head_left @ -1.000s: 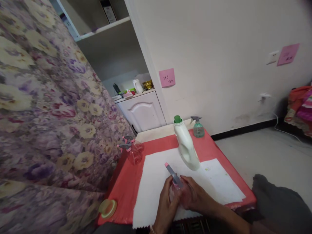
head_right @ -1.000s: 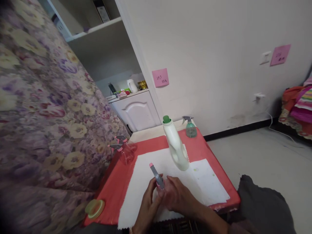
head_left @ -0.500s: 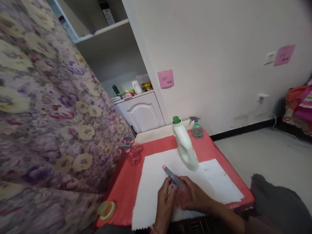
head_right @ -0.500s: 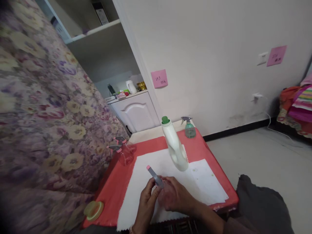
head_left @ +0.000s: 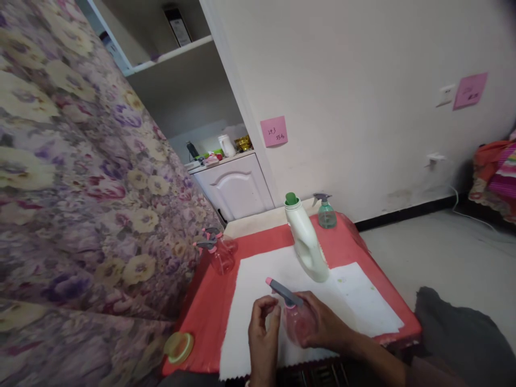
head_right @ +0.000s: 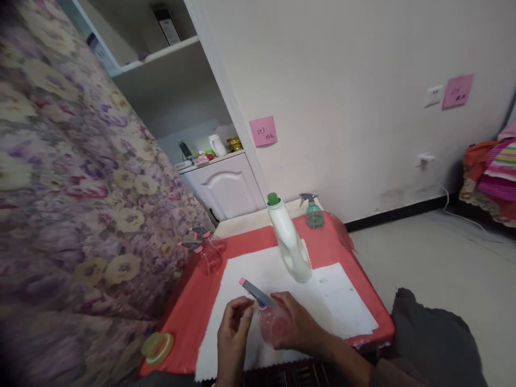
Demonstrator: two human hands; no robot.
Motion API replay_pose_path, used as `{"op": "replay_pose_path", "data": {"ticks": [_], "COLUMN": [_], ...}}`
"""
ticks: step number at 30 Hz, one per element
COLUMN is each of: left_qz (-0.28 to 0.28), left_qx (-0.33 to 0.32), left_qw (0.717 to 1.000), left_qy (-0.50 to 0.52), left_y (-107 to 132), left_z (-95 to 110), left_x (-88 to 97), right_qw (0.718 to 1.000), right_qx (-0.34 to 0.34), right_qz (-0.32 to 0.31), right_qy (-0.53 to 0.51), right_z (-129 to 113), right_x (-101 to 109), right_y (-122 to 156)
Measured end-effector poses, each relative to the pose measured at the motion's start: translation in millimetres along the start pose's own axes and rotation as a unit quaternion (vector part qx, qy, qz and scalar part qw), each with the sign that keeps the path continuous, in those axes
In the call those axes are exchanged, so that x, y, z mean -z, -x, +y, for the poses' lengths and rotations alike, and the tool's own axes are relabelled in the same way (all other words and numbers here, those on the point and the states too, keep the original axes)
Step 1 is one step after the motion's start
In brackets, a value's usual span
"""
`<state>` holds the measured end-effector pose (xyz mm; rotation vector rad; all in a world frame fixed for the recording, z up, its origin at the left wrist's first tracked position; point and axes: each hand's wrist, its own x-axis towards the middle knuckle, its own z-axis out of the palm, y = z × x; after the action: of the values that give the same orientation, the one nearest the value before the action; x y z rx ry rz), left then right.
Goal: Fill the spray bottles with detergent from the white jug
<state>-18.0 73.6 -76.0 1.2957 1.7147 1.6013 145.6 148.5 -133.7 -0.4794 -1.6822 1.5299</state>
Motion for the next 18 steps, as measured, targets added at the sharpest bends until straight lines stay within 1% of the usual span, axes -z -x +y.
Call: {"op": "replay_pose_path", "data": {"ticks": [2, 3, 5, 6, 8, 11, 15, 18], "left_qz": [0.048, 0.063, 0.07, 0.062, 0.025, -0.042, -0.074, -0.105], "left_qx": [-0.016, -0.031, -0.061, -0.071, -0.073, -0.044, 0.02, 0.029], "left_qw": [0.999, 0.997, 0.995, 0.995, 0.995, 0.996, 0.996, 0.994], "left_qy": [-0.01, -0.017, -0.033, -0.041, -0.055, -0.06, -0.038, -0.009], "left_y": [-3, -5, -6, -6, -2, 8, 13, 10], "left_z": [-1, 0, 4, 6, 9, 7, 1, 6], "left_x": [5.7, 7.6, 9.0, 8.5, 5.3, -3.7, -14.8, -18.1], "right_qw": [1.0, 1.0, 1.0, 1.0, 1.0, 1.0, 0.999, 0.999], "right_qx": [-0.002, 0.0, 0.004, 0.004, -0.001, 0.007, 0.037, 0.043], "right_qz": [-0.004, -0.006, -0.007, -0.005, 0.002, -0.008, -0.027, -0.019], "right_qy": [-0.009, -0.016, -0.023, -0.021, -0.004, 0.002, -0.018, -0.019], "right_z": [-4, -6, -7, -6, -3, 2, 4, 3], "right_x": [0, 0, 0, 1, 2, 3, 4, 3], "right_y": [0, 0, 0, 0, 0, -1, -2, -1]}}
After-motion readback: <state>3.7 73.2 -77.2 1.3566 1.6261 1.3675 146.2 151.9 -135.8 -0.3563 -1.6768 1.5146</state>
